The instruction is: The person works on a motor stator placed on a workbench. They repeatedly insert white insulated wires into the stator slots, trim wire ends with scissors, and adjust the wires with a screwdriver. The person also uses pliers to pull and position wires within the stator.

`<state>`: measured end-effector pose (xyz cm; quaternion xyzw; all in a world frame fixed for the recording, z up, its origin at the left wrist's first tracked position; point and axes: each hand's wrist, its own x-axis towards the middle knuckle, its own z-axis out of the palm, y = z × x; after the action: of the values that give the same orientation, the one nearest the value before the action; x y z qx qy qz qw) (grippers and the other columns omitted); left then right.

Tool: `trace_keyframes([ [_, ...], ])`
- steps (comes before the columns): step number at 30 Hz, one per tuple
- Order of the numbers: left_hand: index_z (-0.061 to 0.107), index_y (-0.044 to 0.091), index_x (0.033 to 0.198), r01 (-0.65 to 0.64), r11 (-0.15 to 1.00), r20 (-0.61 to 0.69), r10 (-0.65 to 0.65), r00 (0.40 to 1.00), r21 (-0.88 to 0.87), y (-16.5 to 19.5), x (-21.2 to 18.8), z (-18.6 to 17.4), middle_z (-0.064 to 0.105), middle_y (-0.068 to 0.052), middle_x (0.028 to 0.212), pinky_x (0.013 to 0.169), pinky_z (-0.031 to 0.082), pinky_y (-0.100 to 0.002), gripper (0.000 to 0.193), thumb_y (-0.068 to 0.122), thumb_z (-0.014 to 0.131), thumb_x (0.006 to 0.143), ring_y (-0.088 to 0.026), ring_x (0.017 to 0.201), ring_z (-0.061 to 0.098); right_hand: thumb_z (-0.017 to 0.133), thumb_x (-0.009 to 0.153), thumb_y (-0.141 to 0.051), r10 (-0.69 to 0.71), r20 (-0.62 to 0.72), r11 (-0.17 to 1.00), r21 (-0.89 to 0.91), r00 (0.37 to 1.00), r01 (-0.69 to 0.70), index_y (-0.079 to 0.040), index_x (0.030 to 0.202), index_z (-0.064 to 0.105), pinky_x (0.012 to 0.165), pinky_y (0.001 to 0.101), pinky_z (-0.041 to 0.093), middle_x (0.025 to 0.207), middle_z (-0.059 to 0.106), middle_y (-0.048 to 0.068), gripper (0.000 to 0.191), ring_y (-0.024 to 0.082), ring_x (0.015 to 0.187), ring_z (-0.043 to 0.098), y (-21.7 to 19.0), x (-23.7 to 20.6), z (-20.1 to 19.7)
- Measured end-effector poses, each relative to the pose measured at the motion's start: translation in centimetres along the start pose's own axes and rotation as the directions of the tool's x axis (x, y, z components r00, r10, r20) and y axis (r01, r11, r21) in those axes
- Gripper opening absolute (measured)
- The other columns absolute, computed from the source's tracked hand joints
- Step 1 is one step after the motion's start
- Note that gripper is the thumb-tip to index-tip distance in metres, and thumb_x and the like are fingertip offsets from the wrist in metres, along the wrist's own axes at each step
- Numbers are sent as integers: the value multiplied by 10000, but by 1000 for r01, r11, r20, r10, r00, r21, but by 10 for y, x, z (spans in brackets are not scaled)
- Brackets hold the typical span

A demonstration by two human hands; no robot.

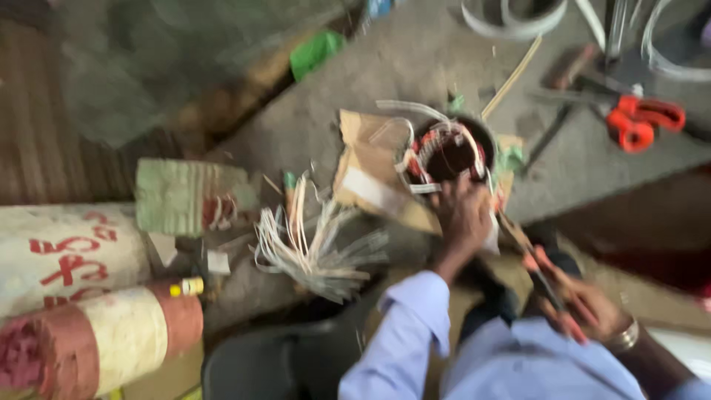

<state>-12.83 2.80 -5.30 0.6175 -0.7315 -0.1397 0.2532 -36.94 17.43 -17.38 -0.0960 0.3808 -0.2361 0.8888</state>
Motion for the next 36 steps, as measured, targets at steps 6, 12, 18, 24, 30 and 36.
trace_keyframes([
  [6,701,189,953,51,998,17,-51,999,-41,-14,5,15,655,-28,1059,926,363,-523,173,336,610,970,-294,1081,575,631,1032,-187,-88,-97,917,-397,991,42,-139,1560,500,636,398,593,1102,594,393,547,289,781,608,1,-48,-40],
  [12,723,189,1050,180,974,322,-129,938,-135,-39,16,13,666,-49,1141,977,337,-569,288,405,569,938,-330,1141,565,789,659,-239,-811,0,-47,-997,586,-65,-285,1395,553,1055,475,412,1625,324,206,774,324,1352,461,-10,-21,37],
  [18,706,198,1083,268,953,432,-183,883,-142,-44,22,11,650,-38,1199,1030,302,-584,294,410,518,1004,-319,1189,537,784,676,-271,-896,-2,-119,-962,444,-244,-316,1480,530,1172,622,230,1593,328,302,844,443,1478,289,-39,10,126],
  [24,689,210,1090,219,966,375,-154,914,-137,-48,15,18,656,-15,1211,1052,300,-570,246,307,477,1013,-299,1211,538,774,717,-294,-919,45,-144,-963,392,-227,-275,1434,591,1138,608,266,1475,434,268,740,409,1422,350,-42,18,142],
  [30,675,193,1161,254,956,408,-176,896,-144,-49,18,18,638,-40,1236,1070,276,-576,271,240,488,970,-309,1231,513,741,865,-338,-949,38,-92,-983,313,-160,-252,1387,640,1054,572,319,1443,470,264,539,418,1316,405,-36,33,141],
  [36,692,173,1164,247,953,367,-171,915,-172,-51,19,20,656,-76,1242,1070,313,-580,339,169,488,892,-343,1215,537,739,860,-346,-955,31,-74,-988,297,-137,-226,1379,639,1031,570,353,1408,479,276,541,449,1286,441,-34,43,140],
])
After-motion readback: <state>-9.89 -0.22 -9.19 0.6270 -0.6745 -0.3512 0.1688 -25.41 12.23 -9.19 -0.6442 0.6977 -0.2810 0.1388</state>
